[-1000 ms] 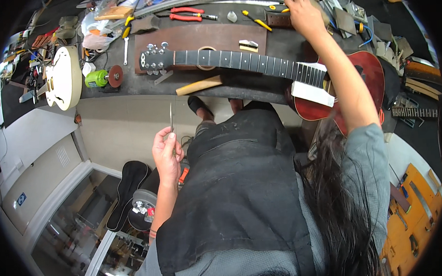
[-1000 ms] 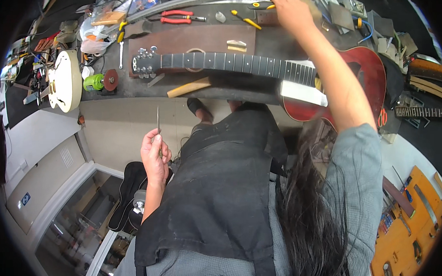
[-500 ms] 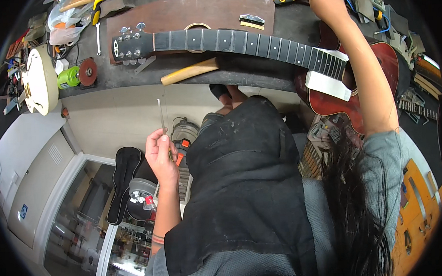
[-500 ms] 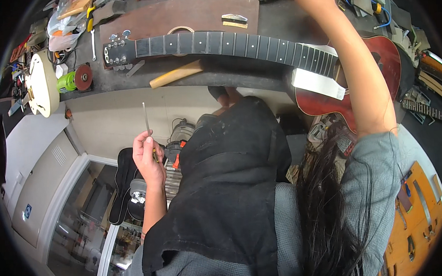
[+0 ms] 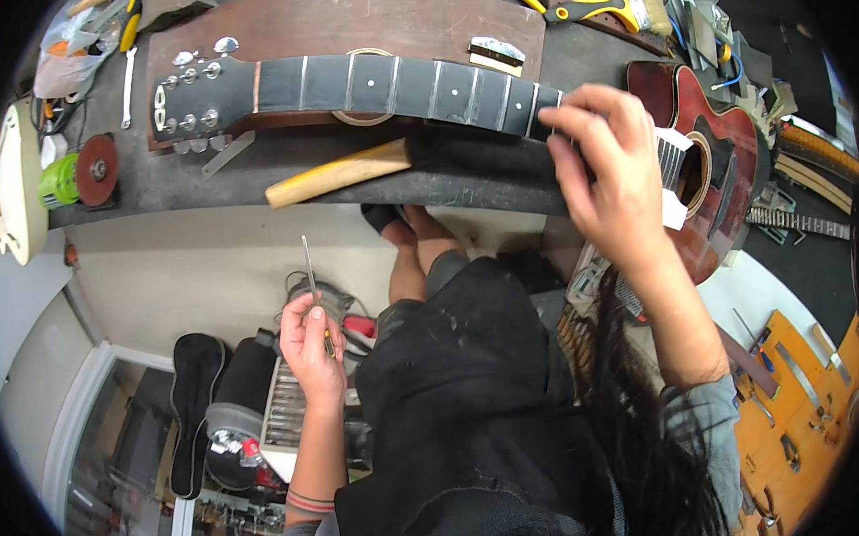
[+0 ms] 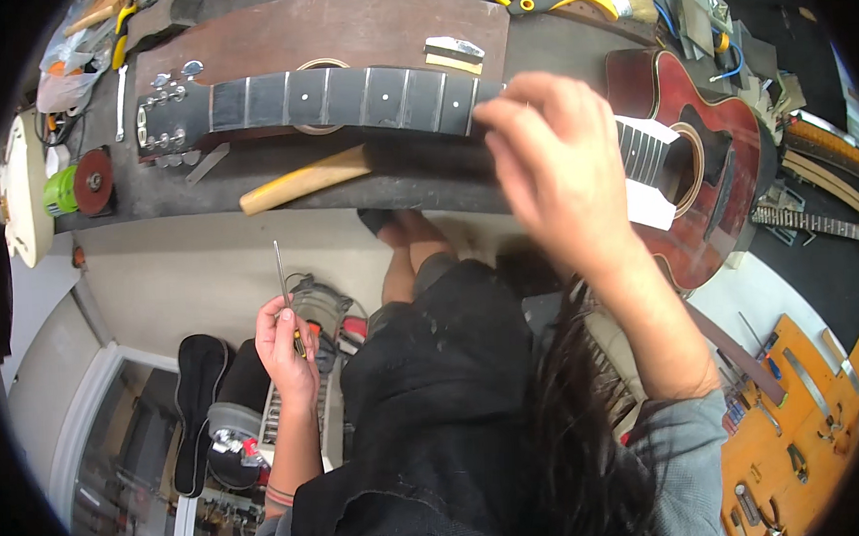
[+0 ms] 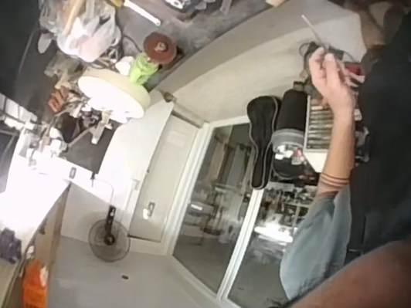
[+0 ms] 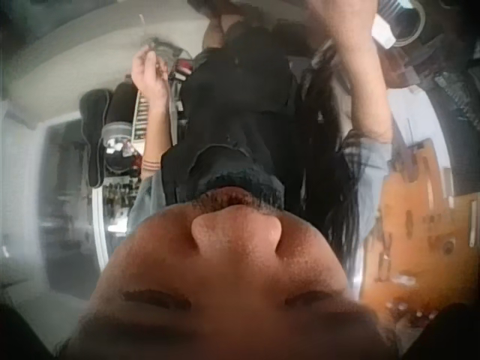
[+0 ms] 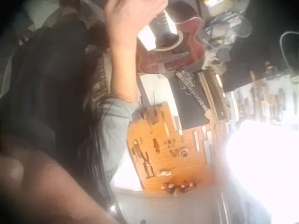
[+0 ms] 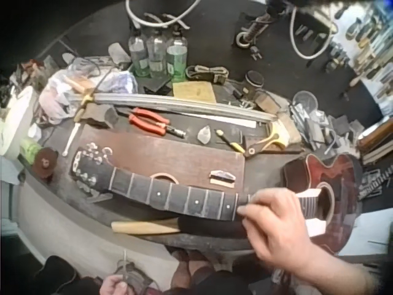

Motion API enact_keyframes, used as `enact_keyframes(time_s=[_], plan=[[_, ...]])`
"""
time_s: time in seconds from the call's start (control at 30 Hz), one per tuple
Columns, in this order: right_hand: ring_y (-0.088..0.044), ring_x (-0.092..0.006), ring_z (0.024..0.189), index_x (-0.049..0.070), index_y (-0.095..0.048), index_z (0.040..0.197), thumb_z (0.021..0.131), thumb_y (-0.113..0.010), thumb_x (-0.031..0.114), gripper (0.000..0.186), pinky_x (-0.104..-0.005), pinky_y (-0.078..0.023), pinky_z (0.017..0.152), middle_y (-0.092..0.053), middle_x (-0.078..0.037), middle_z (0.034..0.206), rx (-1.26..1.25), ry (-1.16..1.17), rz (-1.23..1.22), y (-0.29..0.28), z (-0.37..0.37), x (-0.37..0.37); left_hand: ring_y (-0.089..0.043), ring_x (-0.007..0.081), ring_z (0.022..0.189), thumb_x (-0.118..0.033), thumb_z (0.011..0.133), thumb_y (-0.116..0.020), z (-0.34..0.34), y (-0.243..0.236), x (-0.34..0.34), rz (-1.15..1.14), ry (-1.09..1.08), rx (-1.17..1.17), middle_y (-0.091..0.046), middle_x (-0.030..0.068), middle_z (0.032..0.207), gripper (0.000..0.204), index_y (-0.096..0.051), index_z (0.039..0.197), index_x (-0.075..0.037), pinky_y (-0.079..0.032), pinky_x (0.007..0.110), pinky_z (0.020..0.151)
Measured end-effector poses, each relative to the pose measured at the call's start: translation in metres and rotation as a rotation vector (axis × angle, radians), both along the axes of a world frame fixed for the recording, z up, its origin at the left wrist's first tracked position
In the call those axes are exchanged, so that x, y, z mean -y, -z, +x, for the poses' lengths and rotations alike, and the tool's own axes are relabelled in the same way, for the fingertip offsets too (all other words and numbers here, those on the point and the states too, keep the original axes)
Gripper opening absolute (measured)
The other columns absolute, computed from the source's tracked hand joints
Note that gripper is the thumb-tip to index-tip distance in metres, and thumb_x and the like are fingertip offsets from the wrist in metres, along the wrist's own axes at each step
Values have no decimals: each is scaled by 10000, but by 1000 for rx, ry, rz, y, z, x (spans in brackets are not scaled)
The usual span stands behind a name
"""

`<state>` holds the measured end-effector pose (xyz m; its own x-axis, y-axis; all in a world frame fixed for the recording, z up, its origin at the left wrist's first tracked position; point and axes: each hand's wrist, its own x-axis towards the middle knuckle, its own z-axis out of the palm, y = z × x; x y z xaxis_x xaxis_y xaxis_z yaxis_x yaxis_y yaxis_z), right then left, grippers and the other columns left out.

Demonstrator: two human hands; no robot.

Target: The person uses a metal file to smooth the edges of the frets on a guitar neck. They systematically move the file along the fretboard, filing each fret individually. The person briefly switches to a yellow-handled tool to scrape or clean the fretboard surface before resuming the filing process.

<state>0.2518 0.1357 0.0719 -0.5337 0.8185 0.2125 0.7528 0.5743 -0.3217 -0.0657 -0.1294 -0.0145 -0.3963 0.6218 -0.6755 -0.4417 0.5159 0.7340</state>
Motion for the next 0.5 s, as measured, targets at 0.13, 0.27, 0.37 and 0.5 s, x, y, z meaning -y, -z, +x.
enact_keyframes(time_s=[0.13,0.27,0.37,0.5], plan=[[-663,-364,1162,110,-790,1233,809,-862,-4,445,-497,-511,1020,-681,-104,1237,33,-36,4,13,-5,12,-418,74,507,-156,1157,-616,15,33,11,-22,-64,48,-526,-4,691,202,-635,1315,-32,-326,252,466],[-643,-353,1166,127,-798,1241,767,-877,-39,509,-492,-500,1034,-674,-89,1237,28,-12,50,27,-8,18,-426,74,509,-138,1154,-606,25,52,23,-15,-54,32,-527,0,696,201,-624,1314,-18,-324,253,463],[-635,-337,1138,136,-797,1243,748,-872,-50,534,-486,-487,1020,-669,-78,1212,23,-16,58,33,-8,16,-433,71,510,-122,1152,-592,29,64,31,-30,-66,0,-526,4,695,211,-611,1325,-5,-316,250,450],[-632,-336,1126,143,-788,1262,729,-871,-57,575,-482,-487,1017,-666,-67,1186,60,-28,90,34,-10,12,-426,63,503,-109,1160,-572,32,81,48,-34,-120,-16,-535,6,696,205,-609,1331,-2,-297,234,443]])
